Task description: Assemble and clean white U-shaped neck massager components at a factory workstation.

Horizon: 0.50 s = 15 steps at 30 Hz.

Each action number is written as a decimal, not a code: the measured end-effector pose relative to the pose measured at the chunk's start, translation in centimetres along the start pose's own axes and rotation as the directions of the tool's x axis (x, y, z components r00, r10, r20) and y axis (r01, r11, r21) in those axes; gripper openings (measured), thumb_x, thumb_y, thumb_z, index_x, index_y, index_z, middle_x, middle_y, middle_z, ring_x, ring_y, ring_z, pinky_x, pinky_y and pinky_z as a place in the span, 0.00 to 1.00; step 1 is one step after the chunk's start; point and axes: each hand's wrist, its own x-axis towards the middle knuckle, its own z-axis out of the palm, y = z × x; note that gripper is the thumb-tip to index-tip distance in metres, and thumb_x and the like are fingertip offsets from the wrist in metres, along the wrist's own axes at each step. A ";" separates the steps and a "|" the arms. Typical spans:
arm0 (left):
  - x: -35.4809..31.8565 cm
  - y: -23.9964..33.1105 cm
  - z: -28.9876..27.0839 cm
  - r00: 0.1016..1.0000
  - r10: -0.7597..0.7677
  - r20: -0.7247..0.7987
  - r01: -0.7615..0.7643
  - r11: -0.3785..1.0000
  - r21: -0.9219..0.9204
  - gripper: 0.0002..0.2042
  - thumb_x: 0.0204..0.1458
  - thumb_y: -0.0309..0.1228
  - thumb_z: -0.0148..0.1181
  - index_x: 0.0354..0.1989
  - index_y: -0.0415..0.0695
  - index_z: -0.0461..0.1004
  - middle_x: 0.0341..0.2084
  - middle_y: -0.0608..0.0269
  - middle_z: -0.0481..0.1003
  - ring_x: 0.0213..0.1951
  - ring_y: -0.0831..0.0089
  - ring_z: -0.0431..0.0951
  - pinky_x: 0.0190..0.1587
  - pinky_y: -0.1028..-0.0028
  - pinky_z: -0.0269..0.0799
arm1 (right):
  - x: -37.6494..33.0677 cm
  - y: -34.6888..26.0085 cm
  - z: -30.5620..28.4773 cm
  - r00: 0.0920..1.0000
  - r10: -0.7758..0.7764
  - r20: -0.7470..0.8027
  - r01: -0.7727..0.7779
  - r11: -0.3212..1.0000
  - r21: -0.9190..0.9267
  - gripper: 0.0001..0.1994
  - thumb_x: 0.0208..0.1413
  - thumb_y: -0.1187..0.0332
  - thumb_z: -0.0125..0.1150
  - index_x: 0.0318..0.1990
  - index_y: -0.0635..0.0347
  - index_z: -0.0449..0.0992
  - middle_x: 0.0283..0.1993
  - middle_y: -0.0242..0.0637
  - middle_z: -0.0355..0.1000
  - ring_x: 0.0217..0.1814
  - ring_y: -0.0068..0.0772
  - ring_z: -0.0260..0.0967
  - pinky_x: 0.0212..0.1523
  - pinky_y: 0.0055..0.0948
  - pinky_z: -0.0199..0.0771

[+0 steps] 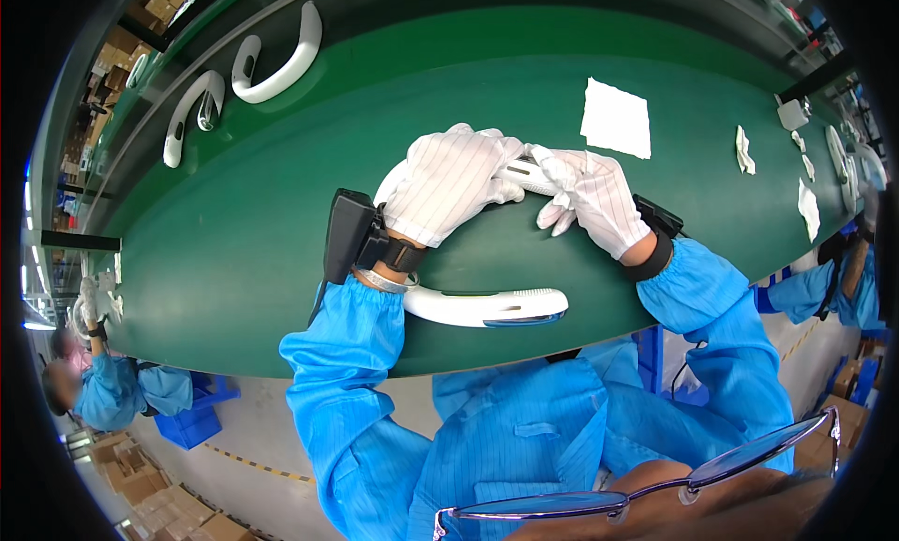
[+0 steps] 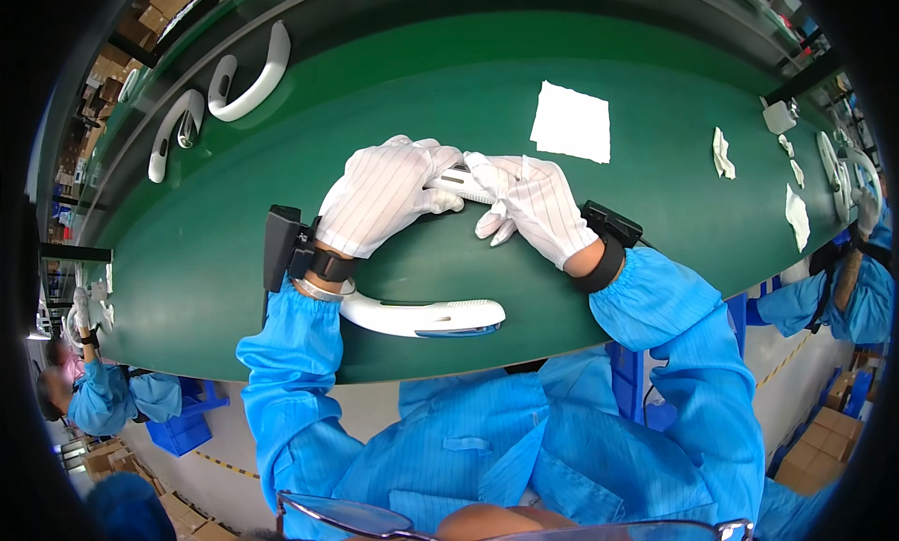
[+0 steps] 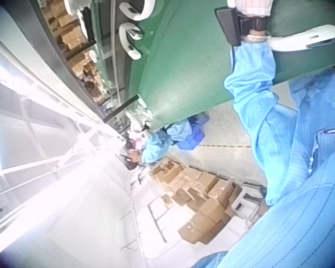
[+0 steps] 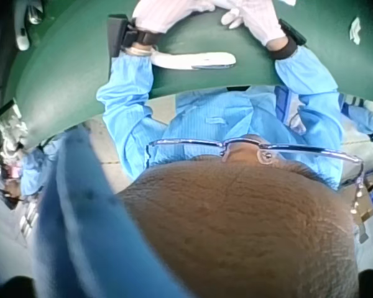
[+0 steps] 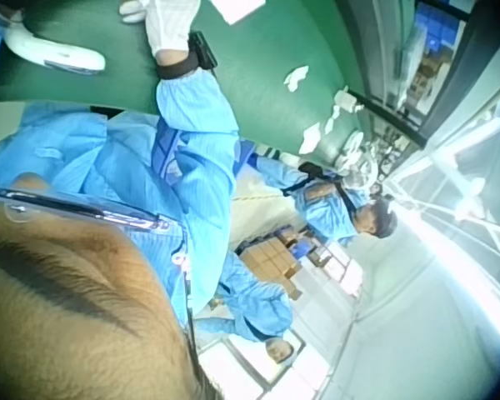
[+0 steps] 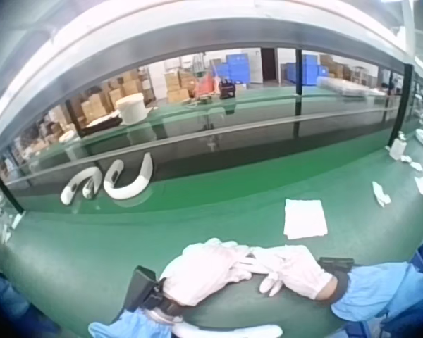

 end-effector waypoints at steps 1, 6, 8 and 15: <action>-0.1 -0.1 -0.1 1.000 -0.006 0.011 0.006 1.000 0.013 0.18 0.48 0.47 0.64 0.44 0.52 0.78 0.34 0.64 0.79 0.39 0.57 0.79 0.37 0.60 0.75 | -0.3 -0.3 0.2 1.000 -0.001 0.002 0.001 1.000 0.002 0.25 0.64 0.55 0.60 0.60 0.67 0.72 0.50 0.43 0.75 0.37 0.32 0.80 0.29 0.22 0.81; -0.1 -0.1 0.0 1.000 -0.016 0.024 0.015 1.000 0.026 0.18 0.48 0.48 0.64 0.44 0.52 0.78 0.34 0.64 0.79 0.39 0.58 0.79 0.37 0.60 0.75 | -1.0 0.8 -0.8 0.991 -0.105 0.077 0.094 0.986 0.139 0.28 0.64 0.55 0.59 0.66 0.62 0.66 0.57 0.42 0.72 0.45 0.33 0.79 0.40 0.26 0.83; -0.1 -0.2 0.1 1.000 0.002 0.018 -0.003 0.999 0.054 0.18 0.48 0.47 0.64 0.44 0.53 0.78 0.34 0.63 0.79 0.39 0.58 0.79 0.37 0.61 0.75 | -1.0 0.4 -0.9 0.994 -0.070 0.089 0.057 0.989 0.137 0.30 0.63 0.55 0.61 0.67 0.62 0.65 0.57 0.40 0.72 0.45 0.32 0.79 0.40 0.25 0.83; 0.1 -0.3 0.4 1.000 -0.017 0.014 0.017 1.000 -0.003 0.17 0.49 0.46 0.63 0.44 0.53 0.78 0.33 0.64 0.79 0.39 0.59 0.79 0.38 0.61 0.75 | 0.1 -0.7 0.8 1.000 0.013 0.018 -0.012 0.996 -0.083 0.28 0.62 0.55 0.62 0.63 0.66 0.69 0.47 0.39 0.74 0.33 0.28 0.79 0.29 0.21 0.82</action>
